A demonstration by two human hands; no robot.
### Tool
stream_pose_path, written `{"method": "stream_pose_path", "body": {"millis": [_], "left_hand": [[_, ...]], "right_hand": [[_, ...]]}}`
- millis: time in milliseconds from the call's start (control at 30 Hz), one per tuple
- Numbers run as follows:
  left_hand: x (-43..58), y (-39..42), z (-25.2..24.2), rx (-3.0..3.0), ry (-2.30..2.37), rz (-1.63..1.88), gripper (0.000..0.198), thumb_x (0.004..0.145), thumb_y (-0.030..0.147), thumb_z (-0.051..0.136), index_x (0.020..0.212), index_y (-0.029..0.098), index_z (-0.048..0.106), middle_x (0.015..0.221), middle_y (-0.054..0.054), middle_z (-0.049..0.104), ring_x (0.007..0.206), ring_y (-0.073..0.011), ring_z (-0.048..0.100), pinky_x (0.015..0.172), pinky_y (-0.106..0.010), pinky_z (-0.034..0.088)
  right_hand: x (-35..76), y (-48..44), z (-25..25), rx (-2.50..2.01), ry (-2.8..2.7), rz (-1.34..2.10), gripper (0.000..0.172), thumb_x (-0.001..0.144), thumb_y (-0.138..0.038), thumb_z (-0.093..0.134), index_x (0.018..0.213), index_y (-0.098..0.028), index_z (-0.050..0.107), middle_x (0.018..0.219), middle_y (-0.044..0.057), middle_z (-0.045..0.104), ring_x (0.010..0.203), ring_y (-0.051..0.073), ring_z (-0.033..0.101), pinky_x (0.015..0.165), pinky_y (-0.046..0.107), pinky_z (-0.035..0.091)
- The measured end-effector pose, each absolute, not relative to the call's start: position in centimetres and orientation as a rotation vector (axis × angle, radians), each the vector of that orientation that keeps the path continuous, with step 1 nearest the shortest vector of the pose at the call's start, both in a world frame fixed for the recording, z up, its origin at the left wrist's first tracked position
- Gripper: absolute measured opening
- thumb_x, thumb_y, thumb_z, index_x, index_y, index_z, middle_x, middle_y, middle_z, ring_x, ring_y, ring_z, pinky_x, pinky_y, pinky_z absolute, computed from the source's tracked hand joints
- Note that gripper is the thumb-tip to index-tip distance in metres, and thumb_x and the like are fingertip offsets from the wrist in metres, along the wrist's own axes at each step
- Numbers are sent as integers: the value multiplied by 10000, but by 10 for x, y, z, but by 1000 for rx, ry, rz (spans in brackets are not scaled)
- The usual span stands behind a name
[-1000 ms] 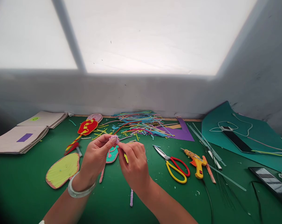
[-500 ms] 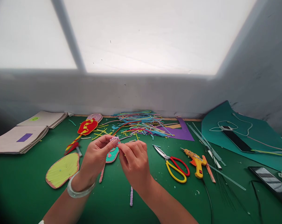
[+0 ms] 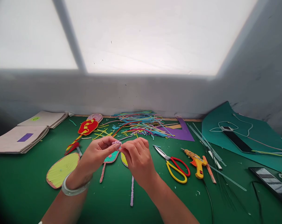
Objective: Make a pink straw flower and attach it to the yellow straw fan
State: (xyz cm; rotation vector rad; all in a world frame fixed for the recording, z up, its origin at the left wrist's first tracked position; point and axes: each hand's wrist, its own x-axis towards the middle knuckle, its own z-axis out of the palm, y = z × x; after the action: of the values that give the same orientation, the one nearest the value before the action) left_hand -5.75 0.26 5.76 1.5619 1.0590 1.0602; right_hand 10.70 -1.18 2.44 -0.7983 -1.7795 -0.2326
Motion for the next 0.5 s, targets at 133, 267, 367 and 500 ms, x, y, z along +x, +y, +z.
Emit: {"method": "stream_pose_path", "body": {"millis": [133, 267, 367, 500], "left_hand": [[-63, 3, 58, 1650, 1062, 976, 278, 795, 446, 683, 768, 169, 679, 729, -32, 658, 659, -142, 565, 563, -220, 438], [-69, 4, 56, 1735, 1063, 892, 266, 823, 437, 651, 790, 175, 686, 787, -48, 681, 721, -163, 596, 624, -234, 469], [-71, 5, 56, 1805, 1076, 857, 255, 835, 428, 644, 789, 184, 704, 782, -47, 686, 723, -167, 599, 611, -230, 462], [-72, 6, 58, 1873, 1068, 806, 249, 828, 426, 655, 782, 190, 724, 785, -44, 689, 736, -172, 600, 618, -230, 464]], "right_hand": [[112, -11, 26, -824, -1821, -244, 61, 939, -178, 593, 946, -227, 558, 823, -5, 697, 744, 141, 615, 822, 333, 415], [117, -9, 26, -824, -1873, -218, 69, 934, -177, 600, 920, -230, 557, 799, -18, 681, 735, 134, 614, 820, 325, 406], [120, -7, 26, -829, -1906, -203, 65, 933, -214, 610, 895, -234, 561, 788, -24, 671, 720, 132, 606, 817, 322, 403], [126, -5, 26, -867, -1953, -202, 87, 944, -278, 601, 883, -231, 560, 799, -12, 664, 735, 139, 593, 829, 331, 401]]}}
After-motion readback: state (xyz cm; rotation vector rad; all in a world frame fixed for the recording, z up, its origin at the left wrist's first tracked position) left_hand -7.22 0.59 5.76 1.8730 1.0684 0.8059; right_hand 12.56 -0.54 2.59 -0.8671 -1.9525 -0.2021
